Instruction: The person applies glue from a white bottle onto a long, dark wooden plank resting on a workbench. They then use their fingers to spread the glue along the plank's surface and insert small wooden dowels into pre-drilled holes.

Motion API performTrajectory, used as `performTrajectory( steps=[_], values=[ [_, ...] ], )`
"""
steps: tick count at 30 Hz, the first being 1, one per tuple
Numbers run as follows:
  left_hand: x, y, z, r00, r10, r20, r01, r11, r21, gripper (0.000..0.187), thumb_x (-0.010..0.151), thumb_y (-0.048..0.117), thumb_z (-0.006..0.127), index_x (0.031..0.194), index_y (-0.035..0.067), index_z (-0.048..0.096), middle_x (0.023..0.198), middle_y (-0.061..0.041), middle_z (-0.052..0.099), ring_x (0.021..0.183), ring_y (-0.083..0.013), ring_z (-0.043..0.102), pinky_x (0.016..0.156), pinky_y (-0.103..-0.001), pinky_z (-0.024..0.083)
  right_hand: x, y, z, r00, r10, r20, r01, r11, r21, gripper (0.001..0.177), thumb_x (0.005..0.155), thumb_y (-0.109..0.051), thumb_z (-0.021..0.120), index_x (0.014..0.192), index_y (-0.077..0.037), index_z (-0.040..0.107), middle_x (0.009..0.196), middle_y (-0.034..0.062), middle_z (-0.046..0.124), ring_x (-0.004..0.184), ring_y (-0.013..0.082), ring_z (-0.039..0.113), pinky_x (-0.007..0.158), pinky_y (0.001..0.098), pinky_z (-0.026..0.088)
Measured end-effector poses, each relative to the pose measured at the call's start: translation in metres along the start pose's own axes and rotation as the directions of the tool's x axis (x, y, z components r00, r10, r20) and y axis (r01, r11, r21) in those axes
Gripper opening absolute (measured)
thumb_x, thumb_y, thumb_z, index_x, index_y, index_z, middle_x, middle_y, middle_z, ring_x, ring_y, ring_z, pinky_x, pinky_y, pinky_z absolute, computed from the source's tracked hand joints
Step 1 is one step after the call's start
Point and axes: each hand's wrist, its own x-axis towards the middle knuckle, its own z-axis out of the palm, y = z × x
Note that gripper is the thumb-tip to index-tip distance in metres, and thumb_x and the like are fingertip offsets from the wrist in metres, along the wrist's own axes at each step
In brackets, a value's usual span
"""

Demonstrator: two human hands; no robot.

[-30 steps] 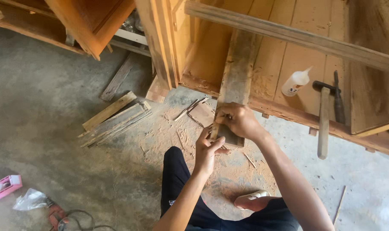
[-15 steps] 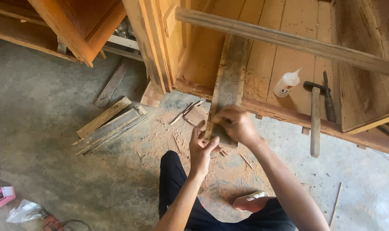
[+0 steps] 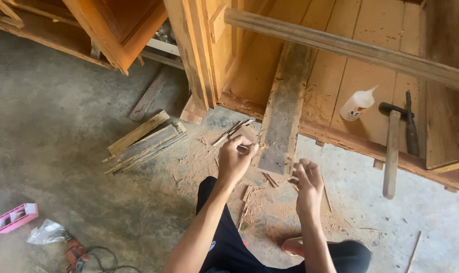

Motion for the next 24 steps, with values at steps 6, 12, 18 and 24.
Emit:
performTrajectory(
  steps=[6,12,18,24],
  values=[
    [0.032,0.004,-0.018,0.99,-0.016,-0.143,0.044,0.98,0.193,0.035,0.094,0.039,0.073,0.106,0.007,0.067,0.101,-0.018,0.07,0.092,-0.0305,0.071,0.07,-0.04,0.06,0.02,-0.017,-0.018,0.967,-0.242,-0.077,0.221,0.951,-0.216,0.012,0.11,-0.006,0.052,0.12,-0.001,0.055,0.103,0.0146,0.057,0.092,0.0258,0.06,0.08,0.0357,0.052],
    [0.012,0.058,-0.017,0.953,-0.255,0.163,0.209,0.944,0.254,0.049,0.084,0.066,0.059,0.092,0.019,0.065,0.062,0.01,0.052,0.048,-0.0051,0.046,0.048,-0.02,0.043,0.097,-0.06,-0.04,0.576,-0.815,-0.057,0.644,0.496,-0.582,0.032,0.087,0.008,0.055,0.116,-0.001,0.045,0.097,0.0103,0.044,0.083,0.0189,0.039,0.072,0.0338,0.036],
    [0.024,0.023,-0.003,0.979,-0.158,0.132,0.133,0.974,0.182,0.028,0.099,0.042,0.058,0.086,0.017,0.064,0.063,0.006,0.061,0.051,-0.0059,0.052,0.05,-0.02,0.045,0.162,-0.065,-0.057,0.728,-0.678,-0.104,0.445,0.582,-0.68,0.072,0.085,0.007,0.073,0.144,0.003,0.033,0.133,0.0255,0.047,0.119,0.0353,0.05,0.102,0.0577,0.045],
    [0.014,0.054,-0.007,0.949,-0.288,0.129,0.269,0.952,0.147,0.039,0.079,0.057,0.067,0.077,0.019,0.056,0.063,0.006,0.057,0.055,-0.0083,0.052,0.058,-0.03,0.049,0.172,-0.075,-0.055,0.901,-0.422,-0.098,0.275,0.733,-0.623,0.099,0.087,-0.013,0.077,0.159,-0.003,0.009,0.159,0.0365,0.023,0.15,0.0442,0.027,0.116,0.0552,0.034]
  ],
)
